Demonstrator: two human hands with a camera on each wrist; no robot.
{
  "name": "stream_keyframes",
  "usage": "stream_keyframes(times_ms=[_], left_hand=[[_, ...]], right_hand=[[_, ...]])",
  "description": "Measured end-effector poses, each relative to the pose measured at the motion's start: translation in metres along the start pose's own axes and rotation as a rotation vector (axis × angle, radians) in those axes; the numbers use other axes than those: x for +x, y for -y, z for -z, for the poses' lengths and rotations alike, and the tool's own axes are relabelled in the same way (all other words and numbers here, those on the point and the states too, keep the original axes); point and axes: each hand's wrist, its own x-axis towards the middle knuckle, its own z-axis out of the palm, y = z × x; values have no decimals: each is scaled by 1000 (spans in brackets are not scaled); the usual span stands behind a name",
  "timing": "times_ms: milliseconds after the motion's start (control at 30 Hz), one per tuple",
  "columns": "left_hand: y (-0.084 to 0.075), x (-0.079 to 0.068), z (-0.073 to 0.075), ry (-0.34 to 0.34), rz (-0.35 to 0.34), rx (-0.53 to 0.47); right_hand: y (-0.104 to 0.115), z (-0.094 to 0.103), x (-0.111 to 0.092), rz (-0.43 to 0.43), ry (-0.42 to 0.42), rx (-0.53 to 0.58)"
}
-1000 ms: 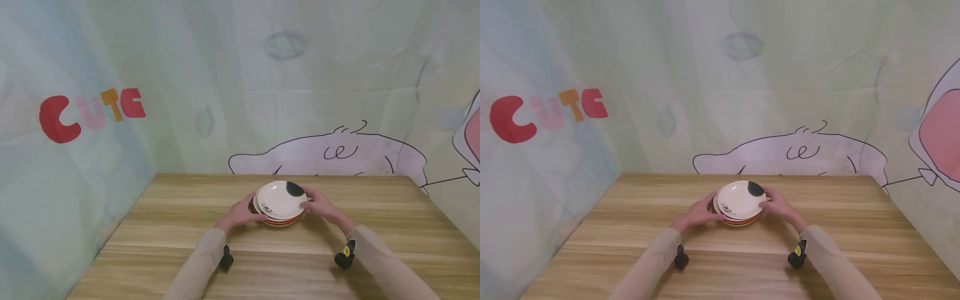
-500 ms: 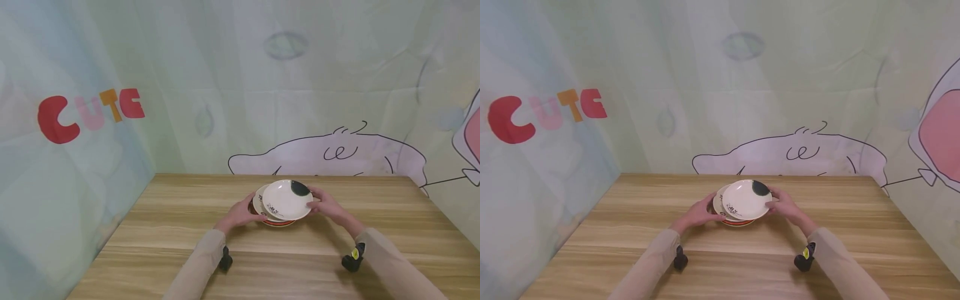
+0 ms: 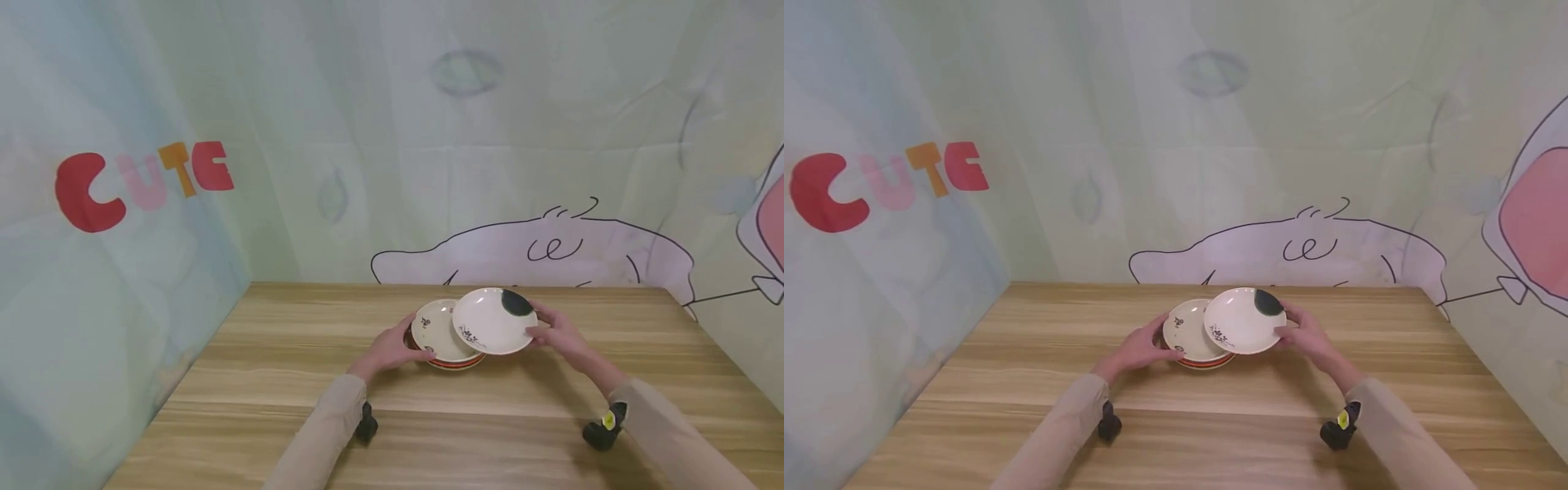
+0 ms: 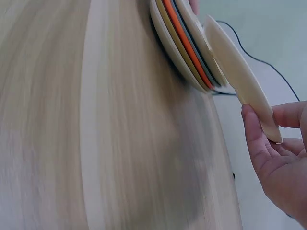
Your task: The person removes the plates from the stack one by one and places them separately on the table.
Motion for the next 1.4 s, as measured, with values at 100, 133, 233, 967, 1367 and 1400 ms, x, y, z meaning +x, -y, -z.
stream_keyframes(times_ms=[100,133,233,967,1367,1400], left_hand=[[0,0,0,8,-6,4],[0,0,0,9,-10,5],[0,0,-1,9,-12,12],[0,-2,1,10,9,-3],[0,2,-1,12,17,-1],[0,2,-1,12,20,-3]], right_hand=[[-2,11,-5,7,-29,-4],[-3,15,-6,8,-40,-8],[-5,25,-10,18,-76,-8],[-34,47,-32,-58,-193,51],[-41,44,-34,-142,-200,71],[-41,44,-35,-139,-205,71]])
